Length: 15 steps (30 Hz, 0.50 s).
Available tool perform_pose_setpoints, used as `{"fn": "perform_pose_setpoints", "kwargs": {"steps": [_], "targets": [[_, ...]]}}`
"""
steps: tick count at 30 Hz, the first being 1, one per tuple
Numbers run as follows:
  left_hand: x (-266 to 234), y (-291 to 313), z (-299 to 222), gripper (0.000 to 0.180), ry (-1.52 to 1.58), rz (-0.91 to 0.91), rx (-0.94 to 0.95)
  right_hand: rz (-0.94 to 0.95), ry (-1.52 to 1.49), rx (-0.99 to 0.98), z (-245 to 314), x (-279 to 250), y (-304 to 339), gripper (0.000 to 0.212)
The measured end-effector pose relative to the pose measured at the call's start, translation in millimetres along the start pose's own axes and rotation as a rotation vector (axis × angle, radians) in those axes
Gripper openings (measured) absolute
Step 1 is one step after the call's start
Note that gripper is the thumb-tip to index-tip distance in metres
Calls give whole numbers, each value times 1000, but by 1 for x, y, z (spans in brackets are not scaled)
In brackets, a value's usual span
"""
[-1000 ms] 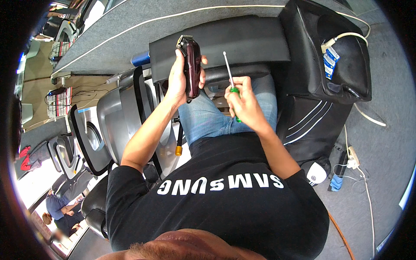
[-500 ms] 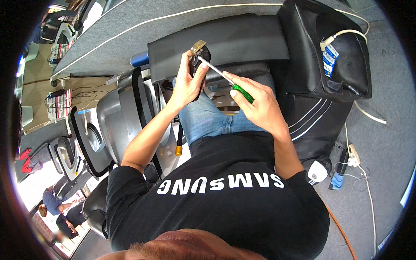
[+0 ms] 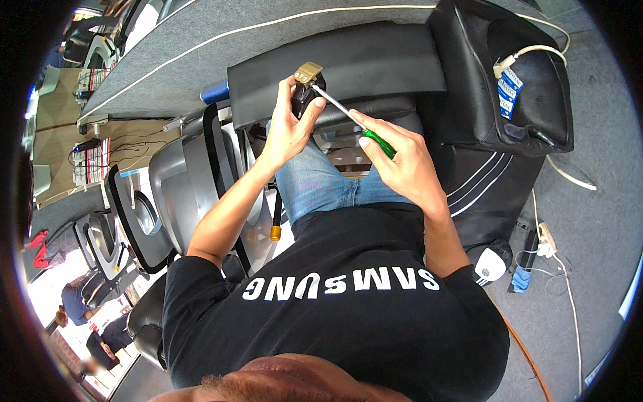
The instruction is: The person uses a screwdriver to tighten or adjust the blades on a pair of hair clippers.
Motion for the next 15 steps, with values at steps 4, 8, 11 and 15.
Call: {"fn": "perform_pose_setpoints", "kwargs": {"steps": [4,8,11,15], "targets": [[-10,-2,-14,65,-197,61,-92,48,-28,103,0,-7,2,42],[-16,-3,-19,67,-389,199,-112,62,290,126,-8,-13,9,46],[-14,-1,-18,68,-491,282,-78,-22,554,-46,-19,-5,15,52],[-13,2,-18,67,-527,331,-8,-56,545,-54,-30,5,27,56]]}}
Point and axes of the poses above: each hand's wrist, its own y-axis away from the middle knuckle, its own x-axis out of the palm, z = x × y, the point moved 1 cm from there along -y, towards the middle knuckle, and after that the axes turned 2 degrees about x, right-handed, at the moved point
